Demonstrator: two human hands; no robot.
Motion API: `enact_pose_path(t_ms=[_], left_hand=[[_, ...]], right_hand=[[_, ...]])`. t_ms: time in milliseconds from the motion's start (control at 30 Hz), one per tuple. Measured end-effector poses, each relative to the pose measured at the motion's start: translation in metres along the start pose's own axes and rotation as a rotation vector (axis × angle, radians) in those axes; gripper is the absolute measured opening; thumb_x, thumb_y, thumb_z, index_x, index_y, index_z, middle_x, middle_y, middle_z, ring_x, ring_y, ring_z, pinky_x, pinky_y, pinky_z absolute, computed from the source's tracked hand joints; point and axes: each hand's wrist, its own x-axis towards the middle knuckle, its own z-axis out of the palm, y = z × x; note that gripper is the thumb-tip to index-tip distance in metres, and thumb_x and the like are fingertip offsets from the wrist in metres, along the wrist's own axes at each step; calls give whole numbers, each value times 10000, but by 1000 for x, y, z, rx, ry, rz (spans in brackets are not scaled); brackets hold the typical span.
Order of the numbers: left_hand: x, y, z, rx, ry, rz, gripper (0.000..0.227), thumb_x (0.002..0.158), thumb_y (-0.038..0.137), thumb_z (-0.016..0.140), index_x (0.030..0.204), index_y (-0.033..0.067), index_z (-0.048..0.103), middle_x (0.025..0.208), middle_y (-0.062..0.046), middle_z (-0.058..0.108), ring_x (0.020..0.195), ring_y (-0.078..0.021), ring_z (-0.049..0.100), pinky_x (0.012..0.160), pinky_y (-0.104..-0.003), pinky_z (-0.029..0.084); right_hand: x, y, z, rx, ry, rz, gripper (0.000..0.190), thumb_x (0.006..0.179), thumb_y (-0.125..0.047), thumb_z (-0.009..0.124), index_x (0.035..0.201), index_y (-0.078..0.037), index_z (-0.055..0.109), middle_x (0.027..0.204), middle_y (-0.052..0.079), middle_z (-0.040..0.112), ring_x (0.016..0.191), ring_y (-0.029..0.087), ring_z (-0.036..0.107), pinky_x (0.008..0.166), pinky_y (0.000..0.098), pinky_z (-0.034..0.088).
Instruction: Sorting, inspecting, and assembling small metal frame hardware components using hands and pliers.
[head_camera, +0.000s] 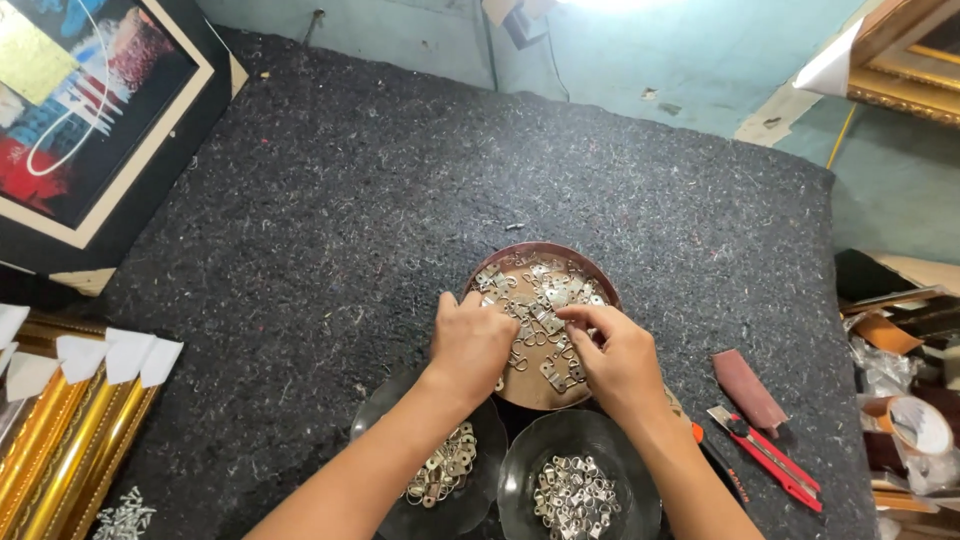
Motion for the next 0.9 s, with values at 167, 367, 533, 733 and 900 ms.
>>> enact_pose_path(t_ms=[167, 367, 533, 733, 900], left_hand=[[12, 9, -4, 47, -2, -5, 125, 618, 93, 600, 521, 172, 599, 480, -4, 522, 595, -231, 504, 581, -408, 308], [20, 6, 12, 35, -232, -19, 129, 631, 62, 560, 571, 161, 618, 526, -8, 547, 601, -234, 534, 598, -439, 285], [24, 5, -8, 31, -374, -10, 130, 642, 57, 544, 594, 147, 623, 559, -23, 569, 618, -249, 553, 614, -443, 279], [16, 4, -22, -31, -510, -16, 104, 619, 138, 558, 666, 117, 649, 663, -69, 620, 716, -289, 584, 631, -433, 331], [2, 16, -43, -243, -441, -169, 165, 636, 276, 577, 693, 137, 644, 680, -63, 625, 763, -311, 574, 639, -409, 393]], right_hand=[[-5, 4, 1, 21, -6, -5, 191, 755, -165, 607, 901, -245, 700, 742, 46, 669, 715, 221, 635, 650, 315, 501], [-8, 11, 4, 73, -41, 53, 190, 754, -165, 611, 907, -229, 704, 726, 43, 680, 658, 194, 635, 613, 309, 503], [-12, 10, 1, 117, -45, 92, 191, 755, -170, 614, 908, -234, 708, 708, 23, 682, 615, 153, 617, 592, 288, 498], [-19, 9, -1, 353, -68, 207, 185, 752, -106, 621, 916, -136, 701, 723, 94, 684, 591, 151, 627, 505, 267, 523], [-27, 5, -6, 700, -90, 378, 216, 774, -70, 607, 977, 0, 627, 821, 139, 662, 698, 180, 595, 587, 316, 543]])
